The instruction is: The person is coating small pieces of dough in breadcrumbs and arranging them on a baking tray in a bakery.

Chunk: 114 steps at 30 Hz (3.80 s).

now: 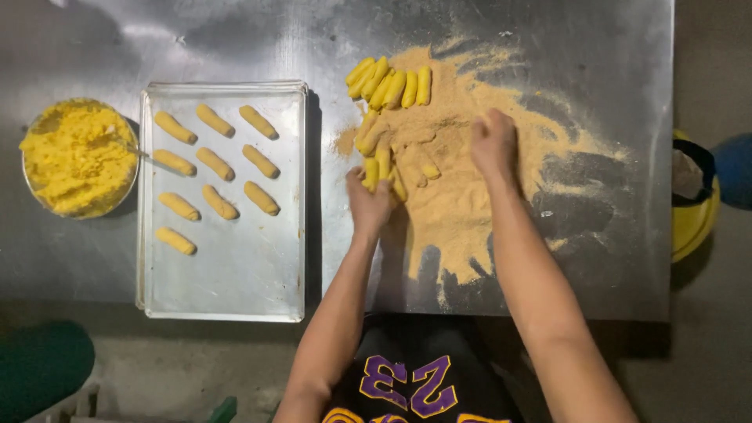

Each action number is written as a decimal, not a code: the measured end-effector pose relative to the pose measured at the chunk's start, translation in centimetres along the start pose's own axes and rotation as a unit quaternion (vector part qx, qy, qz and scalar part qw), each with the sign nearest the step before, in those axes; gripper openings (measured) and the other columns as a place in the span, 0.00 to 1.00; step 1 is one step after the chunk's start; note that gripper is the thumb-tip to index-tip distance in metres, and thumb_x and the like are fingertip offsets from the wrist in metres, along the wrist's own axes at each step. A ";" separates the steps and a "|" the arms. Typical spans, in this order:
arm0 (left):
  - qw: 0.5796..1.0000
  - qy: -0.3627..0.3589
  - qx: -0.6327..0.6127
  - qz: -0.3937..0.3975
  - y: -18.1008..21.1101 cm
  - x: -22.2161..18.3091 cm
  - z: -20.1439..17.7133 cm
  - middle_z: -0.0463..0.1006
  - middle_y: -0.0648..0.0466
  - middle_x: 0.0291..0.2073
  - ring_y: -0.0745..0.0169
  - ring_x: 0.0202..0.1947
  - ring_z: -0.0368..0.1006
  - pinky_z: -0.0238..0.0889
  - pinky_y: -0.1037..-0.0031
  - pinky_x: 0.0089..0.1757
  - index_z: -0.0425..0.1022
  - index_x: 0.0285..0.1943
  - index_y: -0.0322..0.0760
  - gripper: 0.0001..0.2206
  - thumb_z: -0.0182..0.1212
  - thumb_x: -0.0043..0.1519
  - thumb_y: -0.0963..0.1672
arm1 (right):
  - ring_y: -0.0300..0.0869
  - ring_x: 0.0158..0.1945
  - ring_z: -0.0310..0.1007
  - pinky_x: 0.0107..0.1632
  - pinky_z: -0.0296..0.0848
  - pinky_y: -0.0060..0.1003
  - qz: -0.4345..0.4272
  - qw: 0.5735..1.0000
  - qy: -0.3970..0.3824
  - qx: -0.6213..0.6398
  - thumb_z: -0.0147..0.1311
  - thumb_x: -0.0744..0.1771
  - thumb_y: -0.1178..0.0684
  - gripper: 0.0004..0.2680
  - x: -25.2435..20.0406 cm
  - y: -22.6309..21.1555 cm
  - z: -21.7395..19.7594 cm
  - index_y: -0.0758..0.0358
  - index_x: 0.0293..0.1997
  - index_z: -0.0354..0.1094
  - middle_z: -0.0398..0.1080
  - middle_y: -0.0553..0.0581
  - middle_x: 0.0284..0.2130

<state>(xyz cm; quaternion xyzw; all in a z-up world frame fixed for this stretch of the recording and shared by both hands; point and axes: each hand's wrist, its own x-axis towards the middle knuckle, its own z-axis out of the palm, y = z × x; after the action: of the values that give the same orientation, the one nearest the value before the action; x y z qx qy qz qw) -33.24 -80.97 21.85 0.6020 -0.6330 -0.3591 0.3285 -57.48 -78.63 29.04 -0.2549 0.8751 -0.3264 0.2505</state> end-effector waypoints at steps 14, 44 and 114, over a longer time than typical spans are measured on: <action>0.949 -0.161 -0.225 -0.152 3.5 3.1 2.1 0.79 0.42 0.39 0.59 0.31 0.74 0.69 0.66 0.31 0.74 0.53 0.20 0.18 0.60 0.64 0.46 | 0.49 0.65 0.69 0.63 0.69 0.43 -0.078 0.985 -0.112 0.102 0.51 0.70 0.47 0.16 -5.6 -4.1 -3.5 0.57 0.66 0.66 0.68 0.60 0.62; 0.987 -0.119 -0.094 -0.055 5.1 2.8 -1.4 0.81 0.45 0.49 0.54 0.50 0.78 0.70 0.68 0.52 0.75 0.61 0.34 0.18 0.63 0.62 0.44 | 0.42 0.48 0.75 0.45 0.78 0.38 0.000 0.996 -0.075 0.057 0.48 0.70 0.54 0.14 -7.2 -2.3 -2.0 0.59 0.64 0.58 0.70 0.56 0.55; 0.955 -0.121 0.101 0.251 -7.3 1.5 -36.7 0.69 0.34 0.58 0.31 0.63 0.61 0.59 0.55 0.59 0.75 0.52 0.26 0.13 0.59 0.57 0.34 | 0.57 0.50 0.68 0.54 0.67 0.48 -0.342 0.939 0.006 -0.037 0.58 0.67 0.59 0.12 -33.9 -13.7 22.1 0.67 0.57 0.69 0.71 0.63 0.45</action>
<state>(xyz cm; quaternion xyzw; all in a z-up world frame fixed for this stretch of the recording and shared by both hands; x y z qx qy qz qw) 1.65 -84.80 34.96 0.4059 -0.8316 -0.2698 0.2662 -15.04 -76.81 33.24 -0.5464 0.7477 -0.3613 0.1089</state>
